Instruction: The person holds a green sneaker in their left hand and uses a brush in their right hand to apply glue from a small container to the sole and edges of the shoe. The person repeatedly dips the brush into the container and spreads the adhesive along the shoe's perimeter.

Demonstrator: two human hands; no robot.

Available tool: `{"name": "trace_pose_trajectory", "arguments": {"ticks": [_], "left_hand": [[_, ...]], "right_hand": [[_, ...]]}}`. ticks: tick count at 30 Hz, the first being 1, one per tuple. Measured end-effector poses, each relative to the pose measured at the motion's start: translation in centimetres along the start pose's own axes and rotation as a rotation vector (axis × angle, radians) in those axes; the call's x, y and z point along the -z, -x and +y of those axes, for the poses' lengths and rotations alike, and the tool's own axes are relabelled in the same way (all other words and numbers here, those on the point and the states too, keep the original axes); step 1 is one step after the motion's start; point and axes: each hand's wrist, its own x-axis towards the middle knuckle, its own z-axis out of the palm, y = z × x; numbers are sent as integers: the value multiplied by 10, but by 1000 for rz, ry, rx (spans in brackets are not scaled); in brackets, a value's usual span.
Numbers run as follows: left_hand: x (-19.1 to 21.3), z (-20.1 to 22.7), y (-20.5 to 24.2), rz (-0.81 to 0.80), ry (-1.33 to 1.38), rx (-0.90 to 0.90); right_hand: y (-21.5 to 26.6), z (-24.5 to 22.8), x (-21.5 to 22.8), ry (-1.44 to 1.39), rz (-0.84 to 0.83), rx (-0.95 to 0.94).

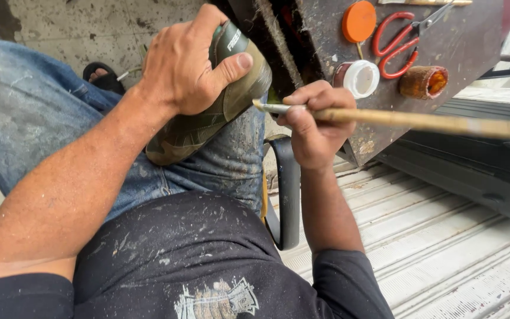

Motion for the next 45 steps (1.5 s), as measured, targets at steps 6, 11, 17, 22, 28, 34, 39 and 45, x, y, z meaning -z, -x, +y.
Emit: {"name": "trace_pose_trajectory", "arguments": {"ticks": [6, 11, 17, 22, 28, 34, 39, 45], "left_hand": [[0, 5, 0, -47, 1, 63], [-1, 5, -1, -25, 4, 48], [-11, -3, -5, 30, -6, -12], [-10, -3, -9, 47, 16, -40], [-13, -6, -19, 31, 85, 31], [-19, -5, -29, 21, 61, 149], [-28, -6, -32, 58, -11, 132], [-29, -7, -33, 77, -17, 129]], "right_hand": [[-20, 16, 3, 22, 127, -80], [-22, 8, -2, 25, 93, -36], [-13, 2, -13, 118, 25, 145], [9, -9, -15, 373, -111, 242], [4, -15, -7, 364, -301, 172], [1, -26, -14, 511, -497, 236], [5, -17, -11, 501, -329, 265], [-6, -17, -11, 482, -320, 271]]}}
